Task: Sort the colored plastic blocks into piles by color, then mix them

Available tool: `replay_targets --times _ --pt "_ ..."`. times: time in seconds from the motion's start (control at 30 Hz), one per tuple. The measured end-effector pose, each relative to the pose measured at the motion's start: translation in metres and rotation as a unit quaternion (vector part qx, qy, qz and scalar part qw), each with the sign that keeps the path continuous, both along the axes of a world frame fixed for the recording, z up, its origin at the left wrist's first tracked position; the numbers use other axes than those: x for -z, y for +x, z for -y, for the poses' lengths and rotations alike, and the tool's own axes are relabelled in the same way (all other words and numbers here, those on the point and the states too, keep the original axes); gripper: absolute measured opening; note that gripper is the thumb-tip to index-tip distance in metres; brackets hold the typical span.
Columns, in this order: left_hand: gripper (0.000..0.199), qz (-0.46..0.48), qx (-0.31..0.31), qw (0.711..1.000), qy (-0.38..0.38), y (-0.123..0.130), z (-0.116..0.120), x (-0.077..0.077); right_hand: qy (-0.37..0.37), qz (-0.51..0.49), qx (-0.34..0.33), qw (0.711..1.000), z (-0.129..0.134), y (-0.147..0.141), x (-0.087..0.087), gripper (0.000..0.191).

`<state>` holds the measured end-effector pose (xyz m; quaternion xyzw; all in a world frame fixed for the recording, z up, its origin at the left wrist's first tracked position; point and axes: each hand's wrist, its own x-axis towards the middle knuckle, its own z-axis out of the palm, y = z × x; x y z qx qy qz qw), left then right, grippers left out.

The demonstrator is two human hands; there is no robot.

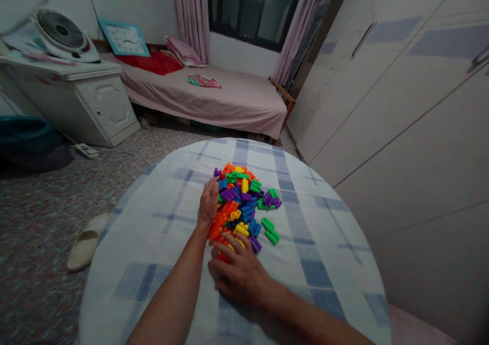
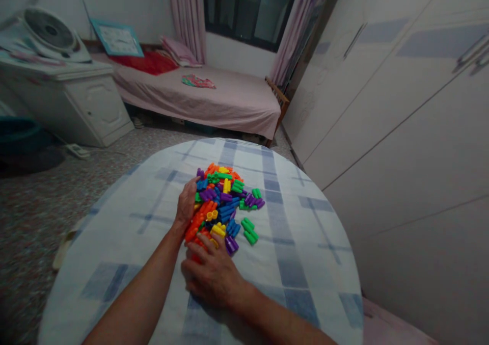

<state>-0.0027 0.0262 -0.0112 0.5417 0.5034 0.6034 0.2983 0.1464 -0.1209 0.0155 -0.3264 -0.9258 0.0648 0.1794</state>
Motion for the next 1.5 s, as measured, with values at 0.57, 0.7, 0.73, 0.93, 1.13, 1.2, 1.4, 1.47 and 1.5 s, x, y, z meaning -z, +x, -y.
replay_targets --times 0.57,0.7,0.73,0.93,1.13,1.2,1.4,1.47,1.5 --pt "0.049 -0.004 -0.041 0.999 -0.010 -0.002 0.000 0.002 0.069 -0.065 0.190 0.977 -0.177 0.027 -0.044 0.032" --pt "0.050 -0.008 -0.043 0.999 -0.024 -0.003 -0.001 0.003 0.001 0.022 0.168 0.986 -0.219 0.002 -0.045 0.040" --pt "0.050 -0.009 -0.033 0.999 -0.030 -0.003 -0.001 0.003 -0.021 0.037 0.166 0.985 -0.224 -0.001 -0.043 0.042" --pt "0.053 -0.057 0.066 0.995 -0.045 0.000 0.000 0.002 -0.076 0.057 0.195 0.976 -0.207 0.014 -0.033 0.040" --pt "0.050 -0.055 0.121 0.990 -0.046 0.003 0.004 -0.004 -0.068 0.086 0.225 0.968 -0.171 0.046 -0.044 0.041" --pt "0.051 -0.034 0.107 0.992 -0.049 0.004 0.004 -0.005 -0.041 0.062 0.227 0.971 -0.159 0.043 -0.044 0.047" --pt "0.054 0.019 0.023 0.998 -0.057 -0.002 0.003 -0.004 -0.035 0.082 0.088 0.992 -0.122 0.022 -0.032 0.056" --pt "0.054 0.035 -0.007 0.997 -0.065 -0.003 0.002 -0.003 -0.038 0.083 0.086 0.992 -0.120 0.022 -0.036 0.055" --pt "0.054 0.043 -0.019 0.997 -0.066 -0.004 0.002 -0.002 -0.037 0.077 0.087 0.993 -0.123 0.022 -0.040 0.055"
